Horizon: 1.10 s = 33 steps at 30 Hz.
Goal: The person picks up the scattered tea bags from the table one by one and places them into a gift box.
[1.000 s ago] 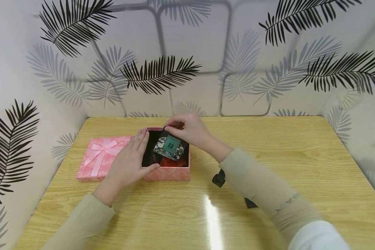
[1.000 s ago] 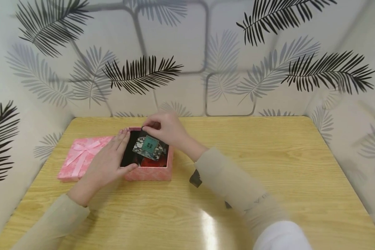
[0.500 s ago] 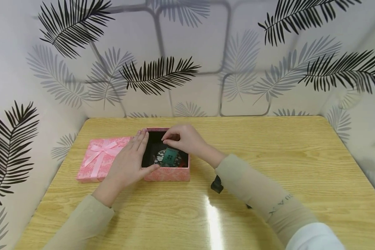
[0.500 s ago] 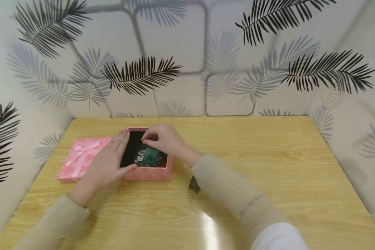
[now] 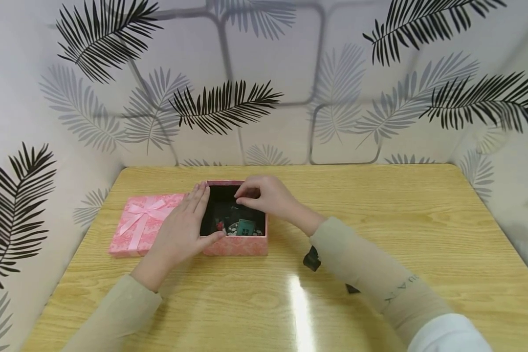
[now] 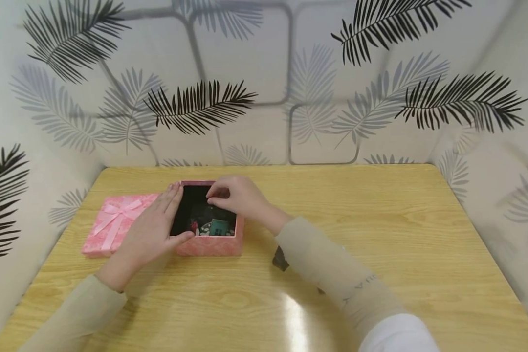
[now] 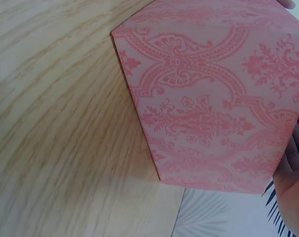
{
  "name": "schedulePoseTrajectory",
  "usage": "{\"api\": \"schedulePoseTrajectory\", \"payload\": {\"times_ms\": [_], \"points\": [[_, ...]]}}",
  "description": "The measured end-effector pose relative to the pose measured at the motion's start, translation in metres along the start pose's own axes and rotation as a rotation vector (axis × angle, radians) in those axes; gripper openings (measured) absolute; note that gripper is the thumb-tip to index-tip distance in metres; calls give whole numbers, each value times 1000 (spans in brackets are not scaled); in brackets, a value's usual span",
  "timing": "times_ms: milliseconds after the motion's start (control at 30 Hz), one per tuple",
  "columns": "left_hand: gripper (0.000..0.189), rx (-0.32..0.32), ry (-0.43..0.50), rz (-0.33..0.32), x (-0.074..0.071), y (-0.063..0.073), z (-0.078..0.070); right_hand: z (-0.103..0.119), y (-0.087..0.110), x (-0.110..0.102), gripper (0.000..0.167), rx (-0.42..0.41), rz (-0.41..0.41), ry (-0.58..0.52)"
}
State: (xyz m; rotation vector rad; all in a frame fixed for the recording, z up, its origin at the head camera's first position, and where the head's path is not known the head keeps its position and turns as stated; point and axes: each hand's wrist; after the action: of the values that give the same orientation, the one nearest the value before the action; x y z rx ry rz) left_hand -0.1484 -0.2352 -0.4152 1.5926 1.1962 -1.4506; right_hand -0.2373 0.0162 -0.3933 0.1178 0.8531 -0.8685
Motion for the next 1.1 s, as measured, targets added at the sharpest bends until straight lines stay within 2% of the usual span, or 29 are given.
{"api": "schedulePoseTrajectory", "payload": {"times_ms": [233, 467, 833, 1100], "points": [[109, -2, 0, 3, -1, -1, 0, -4, 13, -16, 16, 3, -9, -35], [109, -14, 4, 11, -1, -2, -2, -9, 29, -32, 17, -66, -13, -8], [111, -11, -6, 11, -1, -1, -1, -21, 63, -65, 20, -88, 28, 102], [110, -15, -3, 14, 0, -1, -2, -29, 95, -89, 25, -71, 8, 155]]}}
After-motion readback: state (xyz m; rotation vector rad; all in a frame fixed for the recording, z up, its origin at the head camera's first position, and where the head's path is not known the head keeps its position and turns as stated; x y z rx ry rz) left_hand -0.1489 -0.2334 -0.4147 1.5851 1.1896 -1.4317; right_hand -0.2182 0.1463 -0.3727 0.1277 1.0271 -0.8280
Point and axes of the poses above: each hand's wrist, its own y-axis away from the middle knuckle, its own x-axis out of the palm, z = x × y, and after that the axes turned 2 degrees about y, right-handed
